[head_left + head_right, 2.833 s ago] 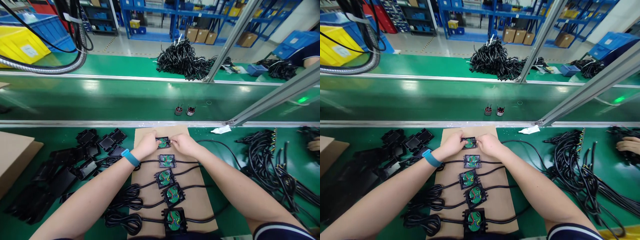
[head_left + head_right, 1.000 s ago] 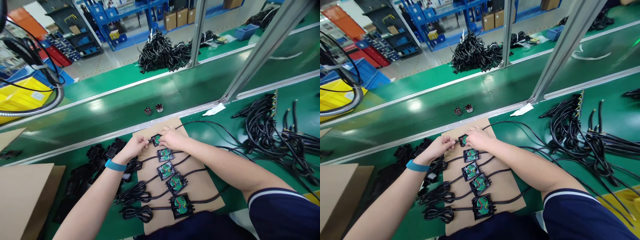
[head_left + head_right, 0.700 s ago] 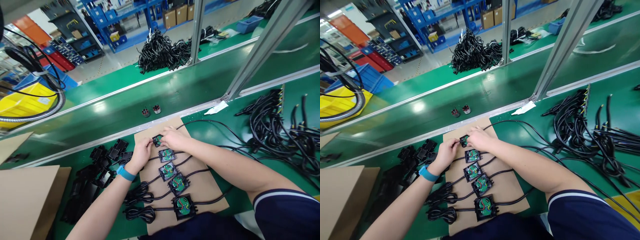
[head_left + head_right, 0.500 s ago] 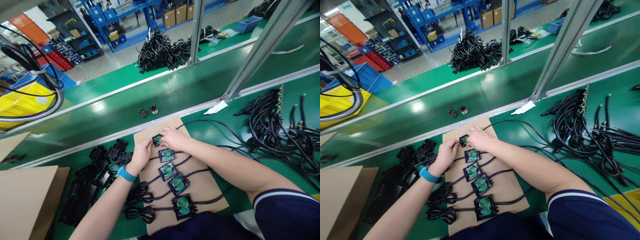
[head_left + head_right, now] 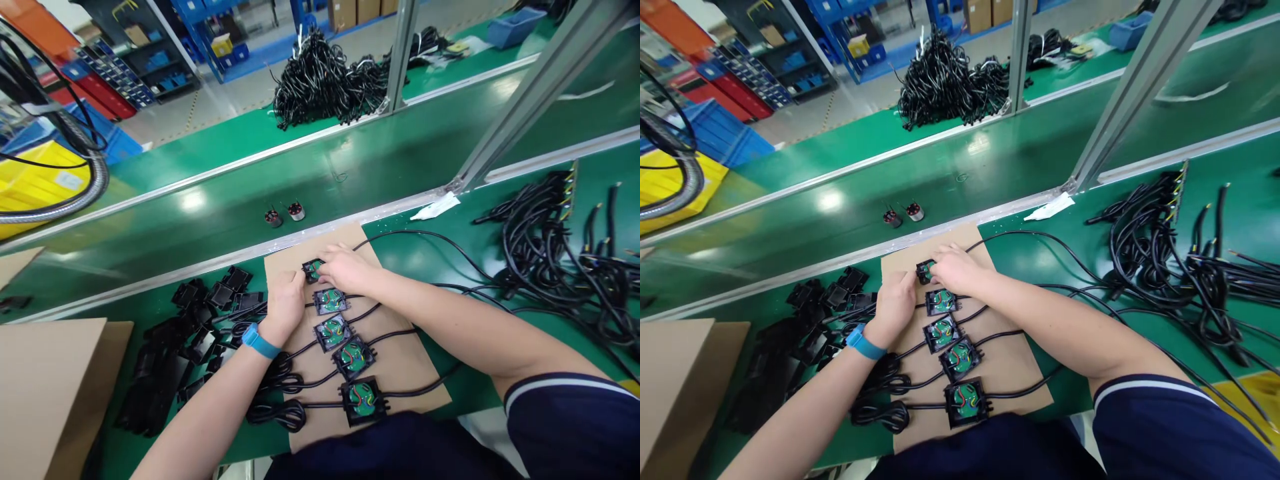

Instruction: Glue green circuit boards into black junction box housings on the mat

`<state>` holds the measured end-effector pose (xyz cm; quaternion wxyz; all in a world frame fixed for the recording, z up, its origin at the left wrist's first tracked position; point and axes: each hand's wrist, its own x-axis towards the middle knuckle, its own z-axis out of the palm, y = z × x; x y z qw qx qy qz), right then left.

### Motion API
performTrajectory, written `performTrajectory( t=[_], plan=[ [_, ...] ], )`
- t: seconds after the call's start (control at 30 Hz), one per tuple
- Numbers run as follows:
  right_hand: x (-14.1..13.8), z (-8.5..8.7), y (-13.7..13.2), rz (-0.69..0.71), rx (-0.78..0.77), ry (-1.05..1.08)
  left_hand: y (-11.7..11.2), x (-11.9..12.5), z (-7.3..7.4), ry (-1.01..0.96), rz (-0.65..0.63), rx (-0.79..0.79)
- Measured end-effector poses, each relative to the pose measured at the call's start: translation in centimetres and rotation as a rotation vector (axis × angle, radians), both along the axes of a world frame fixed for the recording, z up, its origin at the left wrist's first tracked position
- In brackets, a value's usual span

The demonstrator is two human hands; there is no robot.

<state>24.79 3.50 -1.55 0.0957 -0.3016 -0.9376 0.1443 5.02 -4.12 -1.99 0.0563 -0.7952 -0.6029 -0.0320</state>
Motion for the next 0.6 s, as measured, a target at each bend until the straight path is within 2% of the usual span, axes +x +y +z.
performTrajectory(
  t=[0.17,0.3,0.37,0.47,0.6],
  plan=[
    [-0.1,0.1,-0.2,-0.010,0.002,-0.005,0.7,-0.7,0.4,0.050,-0.074,-0.040],
    [-0.2,0.2,-0.2,-0.006,0.015,-0.028,2.0,-2.0,0.9,0.092,-0.260,-0.073],
    [-0.3,0.3,-0.3,-0.008,0.034,-0.042,2.7,-2.6,1.0,0.084,-0.311,-0.096],
    [-0.4,0.4,-0.6,-0.030,0.082,-0.062,3.2,-2.9,0.9,0.025,-0.287,-0.087],
    [-0.5,0.7,-1.0,0.005,0.120,-0.121,2.6,-2.6,0.8,0.014,-0.266,-0.075]
  ],
)
